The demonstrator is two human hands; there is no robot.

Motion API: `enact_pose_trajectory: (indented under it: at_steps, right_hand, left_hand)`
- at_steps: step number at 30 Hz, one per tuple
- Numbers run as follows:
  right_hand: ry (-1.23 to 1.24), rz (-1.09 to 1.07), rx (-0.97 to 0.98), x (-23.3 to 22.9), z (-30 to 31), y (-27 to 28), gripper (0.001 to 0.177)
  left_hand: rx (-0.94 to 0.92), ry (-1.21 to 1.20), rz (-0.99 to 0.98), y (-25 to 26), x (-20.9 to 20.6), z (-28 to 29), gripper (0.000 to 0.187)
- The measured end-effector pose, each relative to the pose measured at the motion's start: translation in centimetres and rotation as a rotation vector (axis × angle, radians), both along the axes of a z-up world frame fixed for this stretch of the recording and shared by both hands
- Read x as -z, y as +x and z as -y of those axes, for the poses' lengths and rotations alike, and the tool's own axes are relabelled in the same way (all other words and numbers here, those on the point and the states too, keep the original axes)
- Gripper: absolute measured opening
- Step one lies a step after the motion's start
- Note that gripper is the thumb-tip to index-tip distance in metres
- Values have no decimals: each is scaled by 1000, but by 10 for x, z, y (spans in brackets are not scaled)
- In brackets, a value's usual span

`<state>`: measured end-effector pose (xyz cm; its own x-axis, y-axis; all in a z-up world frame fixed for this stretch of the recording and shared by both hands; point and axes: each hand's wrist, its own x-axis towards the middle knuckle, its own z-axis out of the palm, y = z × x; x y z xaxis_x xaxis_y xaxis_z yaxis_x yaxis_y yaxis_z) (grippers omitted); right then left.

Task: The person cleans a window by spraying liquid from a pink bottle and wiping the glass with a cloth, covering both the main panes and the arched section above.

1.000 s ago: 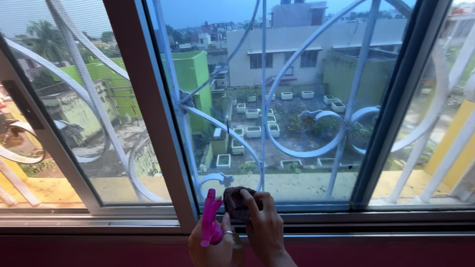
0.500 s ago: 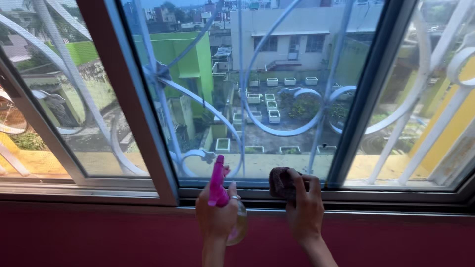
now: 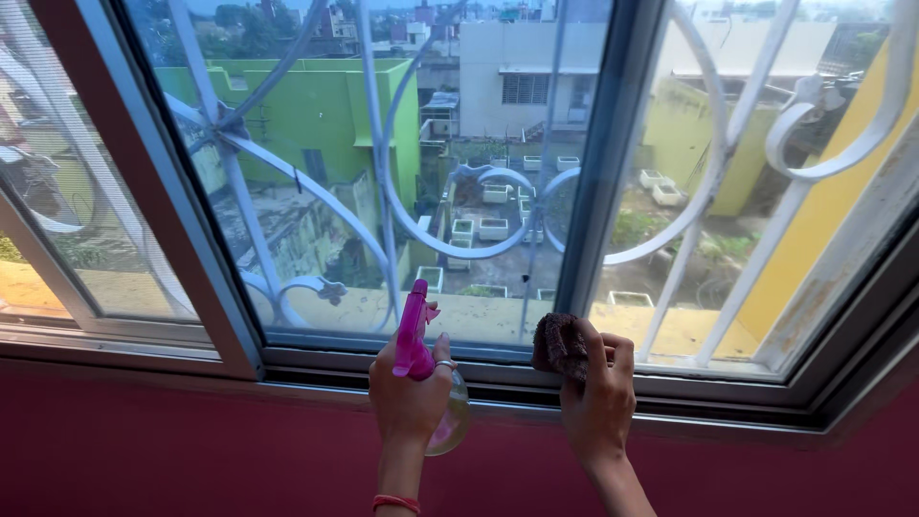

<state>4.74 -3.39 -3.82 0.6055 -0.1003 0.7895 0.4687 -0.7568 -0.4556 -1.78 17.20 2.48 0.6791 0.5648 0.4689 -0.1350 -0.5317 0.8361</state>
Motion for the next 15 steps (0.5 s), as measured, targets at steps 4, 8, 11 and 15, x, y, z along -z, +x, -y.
enact_pose_trajectory:
  at_steps: [4, 8, 11, 15]
  right_hand:
    - [14, 22, -9, -4, 23, 4, 85]
    - [25, 86, -18, -10, 51, 5, 84]
    - [68, 125, 16, -16, 72, 10, 81]
    - [143, 140, 81, -20, 112, 11, 75]
  left_hand:
    - [7, 14, 92, -4, -6, 29, 38]
    - [33, -28, 56, -3, -9, 52, 39]
    - [-16, 20, 104, -1, -9, 69, 35]
    - [-26, 13, 54, -1, -7, 91, 32]
